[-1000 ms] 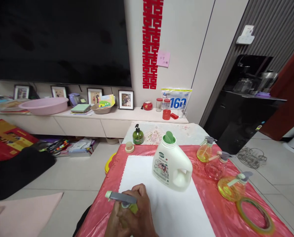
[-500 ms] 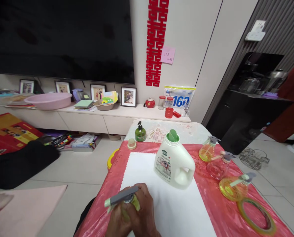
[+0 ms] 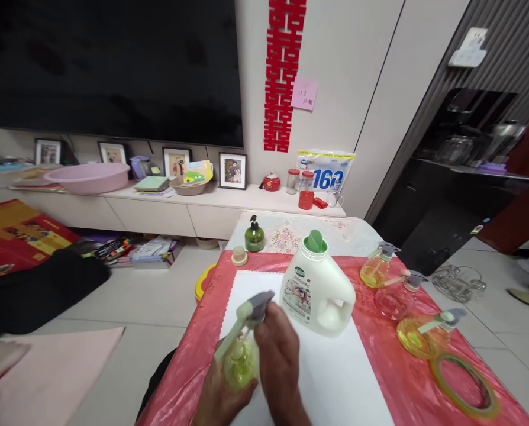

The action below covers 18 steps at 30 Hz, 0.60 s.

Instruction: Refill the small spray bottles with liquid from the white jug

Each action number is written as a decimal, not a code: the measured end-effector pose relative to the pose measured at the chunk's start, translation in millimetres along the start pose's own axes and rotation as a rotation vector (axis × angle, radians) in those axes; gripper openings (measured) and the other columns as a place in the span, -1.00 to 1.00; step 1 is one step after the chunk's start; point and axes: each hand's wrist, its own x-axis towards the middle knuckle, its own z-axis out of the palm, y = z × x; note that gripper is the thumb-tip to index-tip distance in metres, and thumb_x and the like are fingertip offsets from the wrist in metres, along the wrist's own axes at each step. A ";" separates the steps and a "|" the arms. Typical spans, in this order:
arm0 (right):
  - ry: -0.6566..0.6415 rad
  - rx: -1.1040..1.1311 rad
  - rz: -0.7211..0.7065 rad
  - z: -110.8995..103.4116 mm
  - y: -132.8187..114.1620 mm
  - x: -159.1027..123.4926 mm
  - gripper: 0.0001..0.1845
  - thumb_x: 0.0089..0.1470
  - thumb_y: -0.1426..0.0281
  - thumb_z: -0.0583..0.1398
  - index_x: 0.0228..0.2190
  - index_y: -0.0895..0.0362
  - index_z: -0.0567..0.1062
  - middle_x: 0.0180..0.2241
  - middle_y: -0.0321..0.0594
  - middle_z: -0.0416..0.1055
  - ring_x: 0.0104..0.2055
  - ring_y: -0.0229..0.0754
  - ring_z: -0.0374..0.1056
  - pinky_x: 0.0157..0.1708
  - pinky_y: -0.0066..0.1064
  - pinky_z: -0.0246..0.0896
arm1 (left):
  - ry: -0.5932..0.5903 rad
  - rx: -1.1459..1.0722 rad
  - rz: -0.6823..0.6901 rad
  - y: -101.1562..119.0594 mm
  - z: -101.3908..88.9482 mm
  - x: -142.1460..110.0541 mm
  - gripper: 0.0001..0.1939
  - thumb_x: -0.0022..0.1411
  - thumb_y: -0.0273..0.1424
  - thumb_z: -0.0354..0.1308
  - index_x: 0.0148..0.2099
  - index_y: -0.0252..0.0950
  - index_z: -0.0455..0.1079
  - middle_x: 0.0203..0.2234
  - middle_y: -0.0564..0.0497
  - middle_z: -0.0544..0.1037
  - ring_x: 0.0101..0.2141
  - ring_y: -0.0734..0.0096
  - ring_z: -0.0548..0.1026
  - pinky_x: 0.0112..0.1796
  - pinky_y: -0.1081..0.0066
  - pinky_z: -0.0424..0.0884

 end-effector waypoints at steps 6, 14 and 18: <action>0.099 -0.163 -0.101 15.3 -70.9 79.3 -0.43 0.23 0.08 0.24 0.09 0.21 0.39 -0.18 -0.08 0.43 -0.21 -0.15 0.43 -0.21 -0.29 0.45 | -0.074 0.021 -0.009 8.1 -3.2 -0.6 -0.23 -0.09 -0.29 0.33 0.19 -0.36 0.25 0.05 -0.29 0.48 0.08 -0.10 0.51 0.12 -0.06 0.46; -0.151 -1.009 0.276 -7.7 41.0 94.8 -0.73 0.29 0.32 0.21 -0.10 0.27 0.50 -0.32 -0.18 0.42 -0.25 -0.23 0.39 -0.12 -0.34 0.37 | -0.080 0.031 0.045 3.3 -0.7 -2.7 -0.23 -0.06 -0.38 0.31 0.22 -0.37 0.21 0.07 -0.30 0.46 0.10 -0.12 0.49 0.12 -0.06 0.46; -0.201 -1.231 0.336 -15.7 75.4 77.9 -0.73 0.33 0.29 0.22 -0.17 0.29 0.48 -0.26 -0.20 0.40 -0.16 -0.25 0.39 -0.02 -0.27 0.38 | -0.034 -0.003 0.009 7.3 1.4 -3.0 -0.22 -0.09 -0.33 0.31 0.20 -0.37 0.22 0.05 -0.29 0.47 0.08 -0.13 0.50 0.11 -0.06 0.48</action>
